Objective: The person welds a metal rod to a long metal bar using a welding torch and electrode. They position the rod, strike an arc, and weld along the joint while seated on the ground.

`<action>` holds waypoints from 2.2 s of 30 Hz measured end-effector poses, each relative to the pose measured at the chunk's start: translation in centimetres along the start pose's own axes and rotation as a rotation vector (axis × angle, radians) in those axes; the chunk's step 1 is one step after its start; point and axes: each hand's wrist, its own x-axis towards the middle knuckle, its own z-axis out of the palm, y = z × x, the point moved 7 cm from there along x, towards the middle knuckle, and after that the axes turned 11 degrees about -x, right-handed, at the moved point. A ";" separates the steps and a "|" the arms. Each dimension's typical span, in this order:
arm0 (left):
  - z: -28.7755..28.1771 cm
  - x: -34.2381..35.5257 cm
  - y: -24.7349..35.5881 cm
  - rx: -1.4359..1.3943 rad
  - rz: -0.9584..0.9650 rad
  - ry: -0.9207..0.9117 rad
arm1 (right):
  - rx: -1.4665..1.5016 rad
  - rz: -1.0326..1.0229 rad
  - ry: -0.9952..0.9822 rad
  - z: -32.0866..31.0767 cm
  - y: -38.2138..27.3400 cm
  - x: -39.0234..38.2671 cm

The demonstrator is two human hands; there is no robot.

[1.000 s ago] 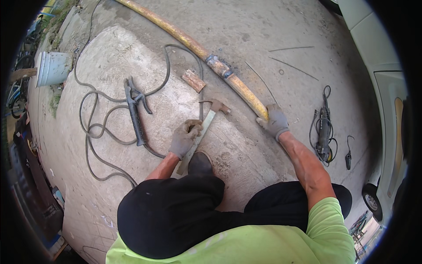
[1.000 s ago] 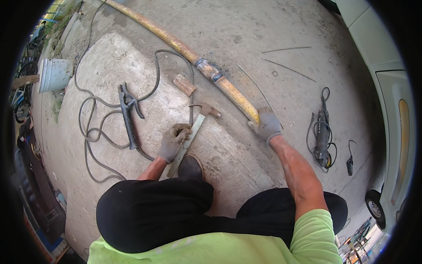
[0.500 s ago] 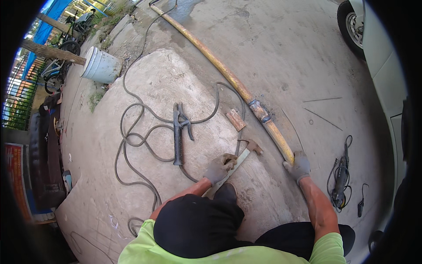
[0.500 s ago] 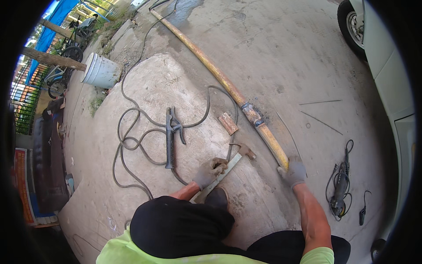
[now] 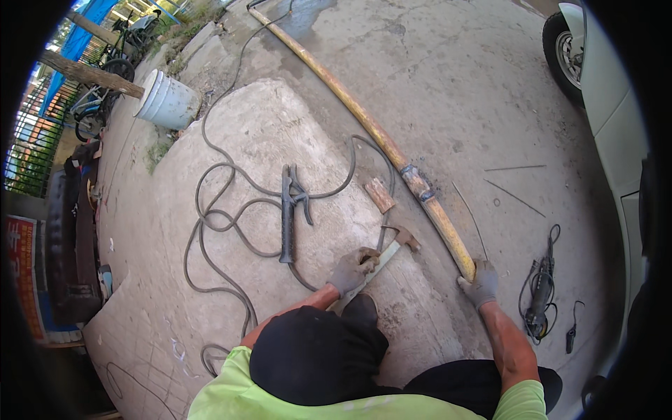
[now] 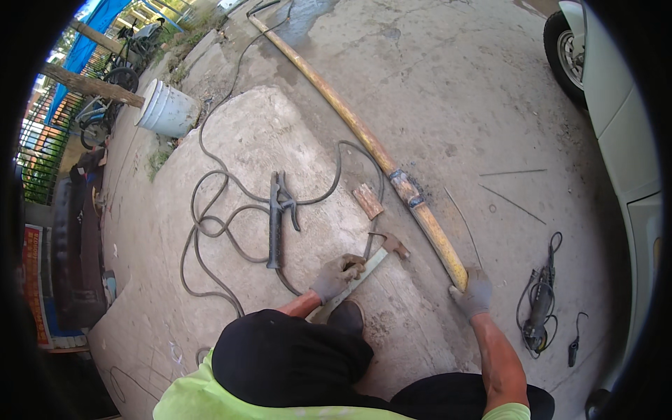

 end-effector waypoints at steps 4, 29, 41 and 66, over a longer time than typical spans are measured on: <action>0.1 0.2 0.3 0.038 -0.020 0.013 | -0.015 0.132 -0.114 -0.3 2.5 -4.4; 0.1 0.1 1.3 0.053 -0.023 -0.041 | -0.026 0.084 -0.545 0.2 6.9 -7.0; 4.4 0.1 6.4 0.071 -0.015 -0.216 | 0.082 -0.047 -0.600 0.6 6.2 -6.9; 21.8 9.3 -1.5 -1.033 -0.508 -0.054 | 0.263 0.240 -0.412 -0.3 1.8 -13.4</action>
